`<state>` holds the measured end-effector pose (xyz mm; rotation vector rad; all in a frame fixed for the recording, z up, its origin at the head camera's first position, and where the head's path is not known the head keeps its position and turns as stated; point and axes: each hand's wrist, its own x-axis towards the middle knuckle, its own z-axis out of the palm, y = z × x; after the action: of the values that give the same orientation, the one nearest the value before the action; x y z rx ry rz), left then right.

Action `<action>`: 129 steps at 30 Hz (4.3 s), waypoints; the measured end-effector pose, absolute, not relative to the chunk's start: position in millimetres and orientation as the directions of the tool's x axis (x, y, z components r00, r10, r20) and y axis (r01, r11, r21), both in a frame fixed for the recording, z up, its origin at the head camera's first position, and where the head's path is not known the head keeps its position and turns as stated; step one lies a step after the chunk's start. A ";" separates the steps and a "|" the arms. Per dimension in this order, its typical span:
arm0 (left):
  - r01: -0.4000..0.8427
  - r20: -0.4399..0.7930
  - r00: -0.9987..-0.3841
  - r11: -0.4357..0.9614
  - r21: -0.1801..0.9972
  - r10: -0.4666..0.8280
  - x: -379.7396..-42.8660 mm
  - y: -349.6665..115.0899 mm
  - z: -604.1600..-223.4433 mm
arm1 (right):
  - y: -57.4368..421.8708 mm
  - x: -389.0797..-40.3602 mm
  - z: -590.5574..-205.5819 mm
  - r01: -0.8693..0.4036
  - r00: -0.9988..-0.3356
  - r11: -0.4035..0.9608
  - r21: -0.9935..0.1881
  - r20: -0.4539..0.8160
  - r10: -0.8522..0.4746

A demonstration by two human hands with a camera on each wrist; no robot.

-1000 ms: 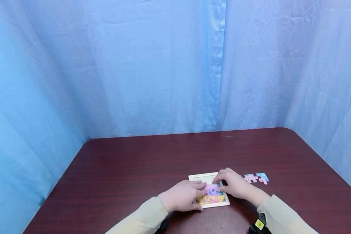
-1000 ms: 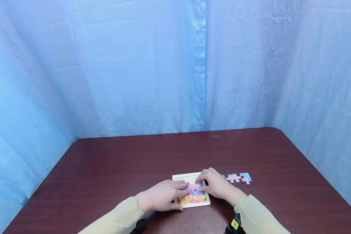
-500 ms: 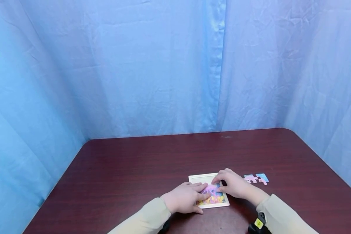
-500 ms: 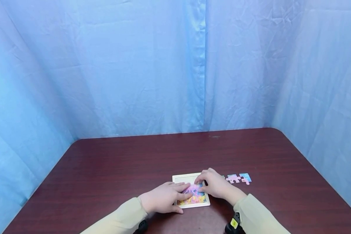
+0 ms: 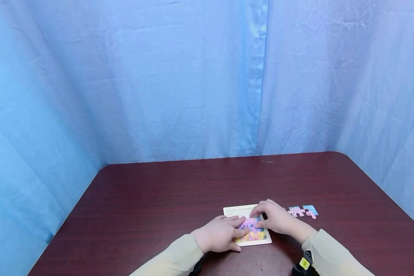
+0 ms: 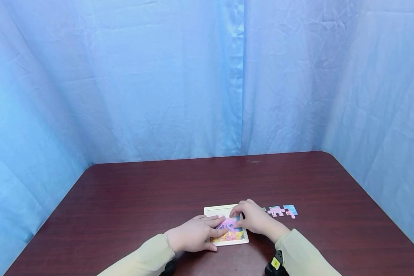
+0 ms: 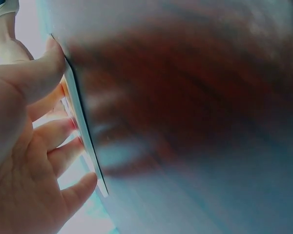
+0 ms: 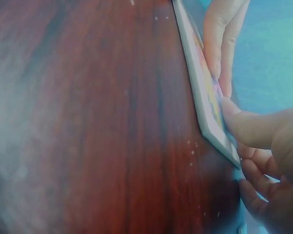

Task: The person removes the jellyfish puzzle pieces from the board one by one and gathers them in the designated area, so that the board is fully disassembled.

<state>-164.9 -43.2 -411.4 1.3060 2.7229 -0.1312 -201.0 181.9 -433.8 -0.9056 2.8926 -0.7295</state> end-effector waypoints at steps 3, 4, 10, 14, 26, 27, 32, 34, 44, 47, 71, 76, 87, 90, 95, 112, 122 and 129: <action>0.779 -0.145 -0.622 0.627 -0.021 0.769 -164.8 -42.9 -411.0 | 181.9 -201.5 -434.0 -0.505 -0.844 0.724 -0.469 0.093 -0.528; 0.779 -0.143 -0.622 0.627 -0.020 0.769 -164.7 -42.7 -410.8 | 181.9 -201.7 -434.2 -0.496 -0.848 0.725 -0.478 0.087 -0.523; 0.776 -0.149 -0.625 0.630 -0.016 0.766 -163.8 -42.0 -409.9 | 183.3 -202.5 -437.1 -0.515 -0.835 0.701 -0.493 0.106 -0.539; 0.775 -0.156 -0.626 0.632 -0.016 0.764 -163.3 -42.4 -409.7 | 183.9 -202.4 -438.2 -0.541 -0.822 0.687 -0.484 0.130 -0.555; 0.777 -0.149 -0.624 0.629 -0.017 0.767 -163.5 -42.8 -409.3 | 183.8 -200.4 -441.0 -0.516 -0.837 0.687 -0.511 0.133 -0.530; 0.777 -0.149 -0.625 0.630 -0.017 0.767 -163.6 -42.6 -409.2 | 184.4 -200.6 -441.6 -0.513 -0.839 0.685 -0.517 0.135 -0.527; 0.778 -0.149 -0.623 0.628 -0.015 0.768 -162.7 -41.9 -408.3 | 187.2 -201.3 -443.2 -0.515 -0.838 0.660 -0.548 0.158 -0.522; 0.782 -0.148 -0.619 0.623 -0.021 0.771 -162.4 -41.7 -408.5 | 187.9 -201.9 -443.5 -0.527 -0.831 0.646 -0.553 0.173 -0.529; 0.802 -0.138 -0.598 0.588 -0.106 0.790 -160.5 -35.6 -410.6 | 186.3 -202.7 -442.5 -0.525 -0.835 0.664 -0.532 0.171 -0.524; 0.799 -0.151 -0.600 0.584 -0.144 0.785 -159.4 -33.4 -411.4 | 185.1 -202.2 -441.0 -0.519 -0.837 0.670 -0.531 0.158 -0.523; 0.779 -0.205 -0.624 0.623 -0.078 0.754 -163.0 -30.6 -410.2 | 192.6 -203.3 -437.0 -0.479 -0.837 0.607 -0.634 0.121 -0.533; 0.783 -0.189 -0.620 0.616 -0.087 0.761 -163.7 -30.6 -411.6 | 192.7 -201.2 -436.8 -0.490 -0.836 0.602 -0.630 0.143 -0.529; 0.777 -0.189 -0.627 0.625 -0.076 0.756 -162.8 -31.5 -412.0 | 177.8 -200.5 -431.3 -0.414 -0.886 0.737 -0.535 0.048 -0.462; 0.773 -0.192 -0.631 0.631 -0.068 0.752 -162.8 -31.7 -411.8 | 173.1 -201.5 -427.6 -0.372 -0.898 0.753 -0.543 0.005 -0.440; 0.767 -0.192 -0.636 0.639 -0.058 0.747 -163.2 -32.0 -410.9 | 169.2 -203.3 -424.6 -0.309 -0.912 0.759 -0.574 -0.047 -0.408; 0.767 -0.214 -0.634 0.641 -0.044 0.744 -162.1 -31.6 -412.1 | 185.3 -196.0 -430.7 -0.455 -0.867 0.667 -0.590 0.123 -0.483; 0.768 -0.205 -0.632 0.640 -0.035 0.747 -163.3 -32.6 -414.6 | 198.3 -197.7 -426.0 -0.368 -0.903 0.646 -0.669 0.092 -0.420; 0.771 -0.190 -0.631 0.636 -0.041 0.752 -162.5 -32.9 -415.3 | 211.9 -195.2 -426.2 -0.369 -0.907 0.639 -0.675 0.110 -0.407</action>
<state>-162.5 -32.9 -415.3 1.2660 2.6991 -0.1769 -195.2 211.9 -426.2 -0.6621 2.7969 -1.1330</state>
